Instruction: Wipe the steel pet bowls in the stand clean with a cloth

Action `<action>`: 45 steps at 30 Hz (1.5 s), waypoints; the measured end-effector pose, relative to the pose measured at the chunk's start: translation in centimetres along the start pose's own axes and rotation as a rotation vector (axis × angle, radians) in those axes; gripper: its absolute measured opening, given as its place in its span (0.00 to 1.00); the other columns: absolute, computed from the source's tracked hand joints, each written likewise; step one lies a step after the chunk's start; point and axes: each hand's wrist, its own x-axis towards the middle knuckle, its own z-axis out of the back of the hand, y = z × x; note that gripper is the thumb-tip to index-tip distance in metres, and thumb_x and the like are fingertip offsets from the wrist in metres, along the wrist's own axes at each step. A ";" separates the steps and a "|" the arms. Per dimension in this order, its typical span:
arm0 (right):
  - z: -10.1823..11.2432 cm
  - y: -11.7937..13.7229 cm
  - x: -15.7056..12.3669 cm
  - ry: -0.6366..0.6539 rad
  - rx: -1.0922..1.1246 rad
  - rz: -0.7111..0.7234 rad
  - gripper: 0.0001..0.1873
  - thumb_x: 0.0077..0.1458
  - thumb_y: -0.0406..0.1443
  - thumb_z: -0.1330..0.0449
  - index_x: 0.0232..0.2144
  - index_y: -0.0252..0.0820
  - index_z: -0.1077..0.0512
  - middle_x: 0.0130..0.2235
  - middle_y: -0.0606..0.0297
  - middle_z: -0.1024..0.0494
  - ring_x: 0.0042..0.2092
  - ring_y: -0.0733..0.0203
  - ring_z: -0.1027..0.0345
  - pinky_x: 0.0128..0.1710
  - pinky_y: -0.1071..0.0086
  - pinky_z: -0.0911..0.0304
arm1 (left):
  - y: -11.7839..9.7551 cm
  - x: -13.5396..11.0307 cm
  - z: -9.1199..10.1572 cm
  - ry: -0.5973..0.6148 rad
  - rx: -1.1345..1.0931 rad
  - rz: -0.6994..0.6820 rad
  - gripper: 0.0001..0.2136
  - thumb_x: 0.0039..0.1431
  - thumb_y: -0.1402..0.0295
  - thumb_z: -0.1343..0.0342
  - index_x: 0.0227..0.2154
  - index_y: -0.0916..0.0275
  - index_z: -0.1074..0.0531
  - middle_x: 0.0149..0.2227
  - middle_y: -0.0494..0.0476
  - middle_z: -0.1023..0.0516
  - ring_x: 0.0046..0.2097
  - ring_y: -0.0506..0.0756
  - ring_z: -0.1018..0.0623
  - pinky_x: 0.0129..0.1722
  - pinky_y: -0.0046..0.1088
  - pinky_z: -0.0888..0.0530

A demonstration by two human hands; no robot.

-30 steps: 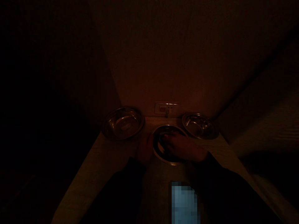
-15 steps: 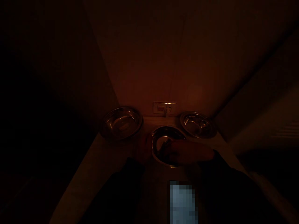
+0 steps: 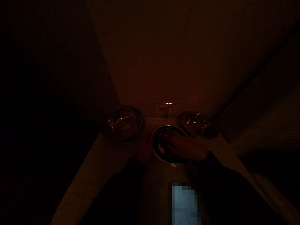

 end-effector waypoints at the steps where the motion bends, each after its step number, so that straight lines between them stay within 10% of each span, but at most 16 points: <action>1: -0.1 0.2 0.0 0.007 -0.001 0.011 0.18 0.60 0.33 0.52 0.48 0.36 0.28 0.51 0.49 0.26 0.51 0.51 0.32 0.52 0.58 0.39 | 0.0 0.0 0.0 -0.003 -0.004 0.009 0.16 0.61 0.63 0.56 0.36 0.65 0.26 0.40 0.62 0.21 0.42 0.58 0.24 0.45 0.34 0.30; 13: 1.1 1.1 -0.9 0.231 0.076 0.253 0.16 0.54 0.28 0.47 0.40 0.45 0.23 0.43 0.65 0.21 0.45 0.61 0.28 0.48 0.68 0.36 | 0.4 0.0 0.1 0.003 -0.022 0.021 0.16 0.60 0.60 0.57 0.32 0.65 0.26 0.33 0.58 0.22 0.36 0.55 0.25 0.37 0.31 0.31; 25: -0.5 -0.3 0.3 -0.013 0.023 0.029 0.19 0.61 0.32 0.54 0.49 0.32 0.30 0.53 0.46 0.28 0.54 0.47 0.35 0.54 0.52 0.41 | 0.3 0.1 0.3 0.042 -0.005 0.008 0.18 0.62 0.60 0.58 0.37 0.66 0.26 0.38 0.61 0.21 0.40 0.57 0.24 0.43 0.33 0.31; 39: 1.2 0.9 -0.7 0.267 0.124 0.279 0.16 0.54 0.28 0.47 0.41 0.44 0.23 0.41 0.66 0.20 0.42 0.62 0.27 0.45 0.70 0.35 | 0.6 -0.1 0.1 0.023 -0.046 -0.010 0.17 0.60 0.59 0.57 0.34 0.64 0.26 0.34 0.57 0.22 0.35 0.55 0.25 0.36 0.29 0.32; 45: 0.0 1.1 -0.4 0.173 0.069 0.180 0.17 0.56 0.29 0.49 0.45 0.44 0.25 0.46 0.62 0.22 0.47 0.59 0.29 0.49 0.66 0.37 | 0.5 0.3 0.2 0.036 -0.003 0.008 0.17 0.60 0.59 0.57 0.32 0.65 0.27 0.31 0.57 0.22 0.34 0.56 0.25 0.36 0.31 0.32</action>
